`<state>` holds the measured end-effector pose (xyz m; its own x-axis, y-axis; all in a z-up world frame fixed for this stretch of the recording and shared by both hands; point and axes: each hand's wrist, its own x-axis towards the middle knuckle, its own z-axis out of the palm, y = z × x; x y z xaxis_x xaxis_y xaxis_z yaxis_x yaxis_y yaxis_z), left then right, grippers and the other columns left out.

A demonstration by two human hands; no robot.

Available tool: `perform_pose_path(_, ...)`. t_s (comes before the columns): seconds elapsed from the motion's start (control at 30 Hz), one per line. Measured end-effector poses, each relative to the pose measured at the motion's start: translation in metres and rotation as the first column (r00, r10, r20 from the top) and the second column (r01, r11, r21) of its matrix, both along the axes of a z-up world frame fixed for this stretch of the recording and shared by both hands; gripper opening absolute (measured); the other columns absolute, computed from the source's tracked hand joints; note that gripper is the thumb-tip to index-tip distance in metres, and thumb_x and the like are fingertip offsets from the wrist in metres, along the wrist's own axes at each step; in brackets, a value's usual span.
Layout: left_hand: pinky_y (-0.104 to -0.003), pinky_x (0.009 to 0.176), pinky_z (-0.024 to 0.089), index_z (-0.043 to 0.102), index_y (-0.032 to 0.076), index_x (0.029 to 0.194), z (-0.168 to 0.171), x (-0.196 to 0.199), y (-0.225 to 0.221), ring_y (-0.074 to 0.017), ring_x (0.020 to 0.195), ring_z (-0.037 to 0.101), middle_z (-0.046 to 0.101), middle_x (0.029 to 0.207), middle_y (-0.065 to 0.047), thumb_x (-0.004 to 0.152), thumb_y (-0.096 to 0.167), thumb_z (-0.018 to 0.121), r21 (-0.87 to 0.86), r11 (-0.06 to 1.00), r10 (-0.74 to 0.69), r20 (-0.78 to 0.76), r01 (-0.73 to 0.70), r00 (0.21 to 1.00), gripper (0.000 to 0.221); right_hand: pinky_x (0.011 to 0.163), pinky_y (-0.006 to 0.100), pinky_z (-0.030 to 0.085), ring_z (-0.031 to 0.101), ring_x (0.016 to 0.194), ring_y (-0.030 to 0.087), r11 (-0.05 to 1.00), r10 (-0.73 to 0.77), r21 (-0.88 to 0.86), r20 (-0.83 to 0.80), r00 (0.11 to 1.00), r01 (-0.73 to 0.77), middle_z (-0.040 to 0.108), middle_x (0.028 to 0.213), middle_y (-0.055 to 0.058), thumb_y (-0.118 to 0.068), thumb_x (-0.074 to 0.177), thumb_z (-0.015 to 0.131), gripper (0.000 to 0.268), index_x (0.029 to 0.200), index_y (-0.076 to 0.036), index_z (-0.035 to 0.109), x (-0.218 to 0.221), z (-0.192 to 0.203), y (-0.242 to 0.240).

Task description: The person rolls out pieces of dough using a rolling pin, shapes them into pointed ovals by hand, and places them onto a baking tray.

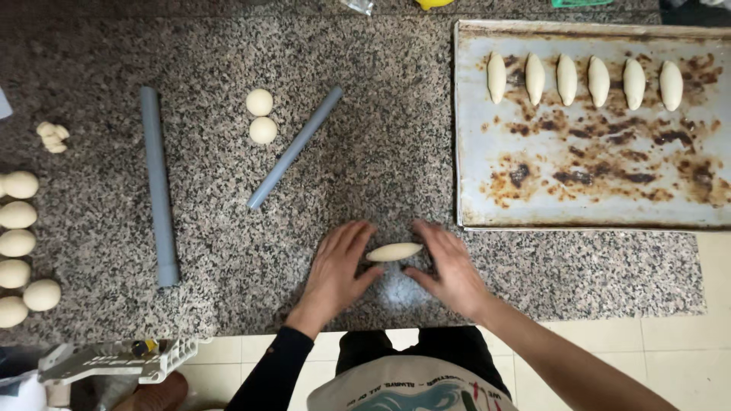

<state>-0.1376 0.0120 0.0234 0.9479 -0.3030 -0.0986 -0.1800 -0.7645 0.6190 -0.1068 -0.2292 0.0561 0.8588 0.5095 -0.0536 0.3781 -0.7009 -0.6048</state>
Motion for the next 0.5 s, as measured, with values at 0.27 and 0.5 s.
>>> perform_pose_path(0.27, -0.057, 0.121, 0.026, 0.067, 0.003, 0.118, 0.026, 0.001, -0.04, -0.0413, 0.139, 0.045, 0.057, 0.139, -0.02, 0.077, 0.01, 0.072, -0.017, 1.0, 0.023, 0.181, -0.02, 0.983, 0.041, 0.095, 0.048, 0.05, 0.061, 0.109, 0.036, 0.965, 0.25, -0.109, 0.118, 0.961, -0.237, 0.063, 0.109, 0.014, -0.017, 0.072, 0.082, 0.043, 0.11, -0.006, 0.065, 0.023, 0.003, 0.01)
perform_pose_path(0.5, -0.05, 0.084, 0.057, 0.065, 0.012, 0.125, 0.076, 0.029, -0.127, -0.0408, 0.101, 0.069, 0.073, 0.112, -0.02, 0.086, 0.011, 0.071, -0.195, 0.967, 0.153, -0.074, -0.165, 0.985, 0.04, 0.089, 0.048, 0.054, 0.067, 0.107, 0.033, 0.953, 0.218, -0.183, -0.149, 0.965, -0.244, 0.069, 0.109, 0.011, -0.024, 0.087, 0.078, 0.034, 0.117, -0.016, 0.064, 0.066, 0.03, -0.082)
